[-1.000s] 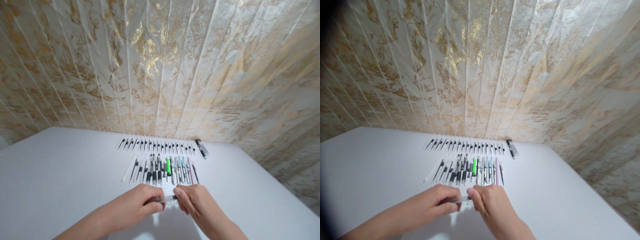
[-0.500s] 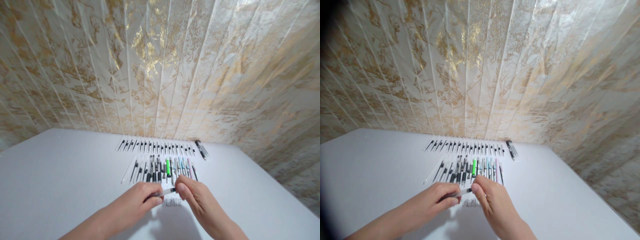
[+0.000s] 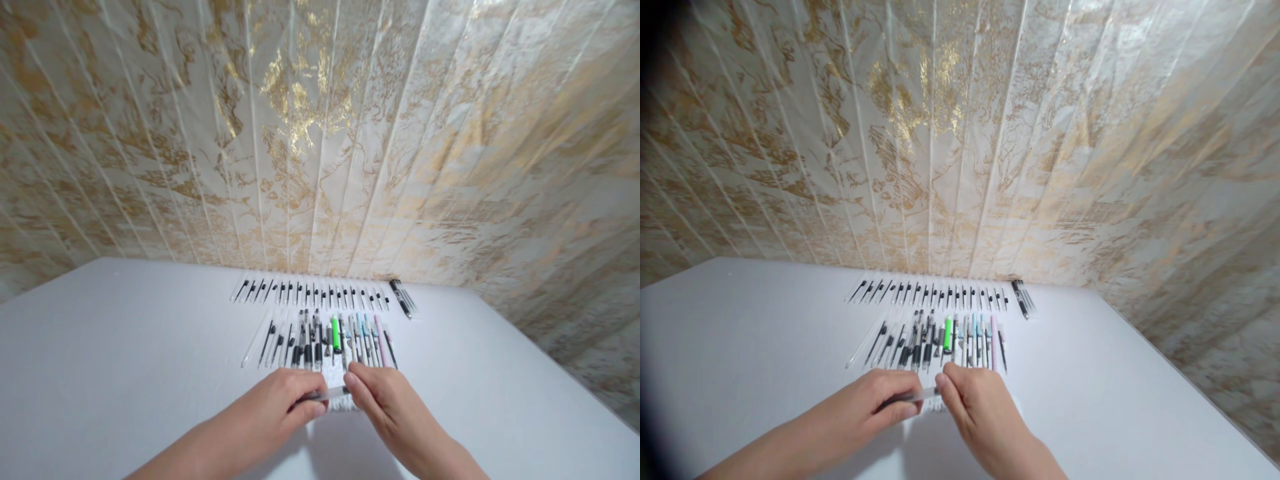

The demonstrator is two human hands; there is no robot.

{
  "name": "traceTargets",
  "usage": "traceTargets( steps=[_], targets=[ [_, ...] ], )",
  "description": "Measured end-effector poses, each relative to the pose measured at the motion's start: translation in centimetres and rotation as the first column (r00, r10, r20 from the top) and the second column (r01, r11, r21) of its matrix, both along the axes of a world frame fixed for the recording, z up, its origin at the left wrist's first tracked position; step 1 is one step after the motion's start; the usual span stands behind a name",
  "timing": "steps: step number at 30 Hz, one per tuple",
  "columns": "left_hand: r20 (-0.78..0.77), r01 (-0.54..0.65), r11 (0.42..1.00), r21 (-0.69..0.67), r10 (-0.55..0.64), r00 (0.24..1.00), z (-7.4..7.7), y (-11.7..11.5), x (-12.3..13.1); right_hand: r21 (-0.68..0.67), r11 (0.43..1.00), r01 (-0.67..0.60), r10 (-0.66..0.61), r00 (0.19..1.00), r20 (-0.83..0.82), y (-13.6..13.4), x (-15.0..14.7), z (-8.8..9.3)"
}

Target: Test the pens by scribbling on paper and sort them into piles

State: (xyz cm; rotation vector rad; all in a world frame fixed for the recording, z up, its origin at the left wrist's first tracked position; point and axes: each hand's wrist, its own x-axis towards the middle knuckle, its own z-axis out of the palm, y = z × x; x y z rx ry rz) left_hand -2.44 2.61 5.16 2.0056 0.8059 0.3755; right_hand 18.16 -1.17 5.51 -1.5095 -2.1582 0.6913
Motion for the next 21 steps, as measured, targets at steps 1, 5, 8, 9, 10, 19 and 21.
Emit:
traceTargets(
  steps=[1, 5, 8, 9, 10, 19, 21],
  targets=[
    [0.006, 0.001, 1.0, -0.004, -0.001, 1.0, 0.0, -0.1, 0.0, -0.02, 1.0, 0.019, -0.019, 1.0, -0.005, 0.1, 0.0, 0.0],
    [0.027, -0.022, 0.999, -0.042, 0.023, 0.999, 0.1, -0.1, 0.0, -0.004, 1.0, 0.02, -0.02, 0.998, -0.055, 0.1, 0.1, 0.4],
    [0.03, -0.022, 0.999, -0.043, 0.023, 0.999, 0.1, -0.1, 0.0, 0.056, 0.998, -0.009, 0.01, 1.0, -0.021, 0.0, -0.1, 0.2],
    [0.027, -0.017, 0.999, -0.037, 0.018, 0.999, 0.1, -0.1, 0.1, 0.058, 0.998, -0.001, 0.001, 1.0, -0.003, 0.0, -0.1, 0.1],
    [0.022, -0.015, 0.999, -0.032, 0.015, 1.0, 0.0, -0.2, 0.1, 0.048, 0.999, 0.015, -0.016, 1.0, 0.011, 0.1, -0.2, -0.1],
    [-0.02, -0.027, 0.999, 0.03, 0.027, 0.999, -0.5, -0.2, 0.3, 0.051, 0.999, 0.015, -0.014, 1.0, -0.024, 0.0, -0.2, 0.3],
    [-0.057, -0.026, 0.99, 0.135, 0.034, 0.998, -1.0, -0.3, 0.3, 0.043, 0.997, 0.059, -0.056, 0.997, -0.054, 0.1, -0.6, -0.6]
  ],
)
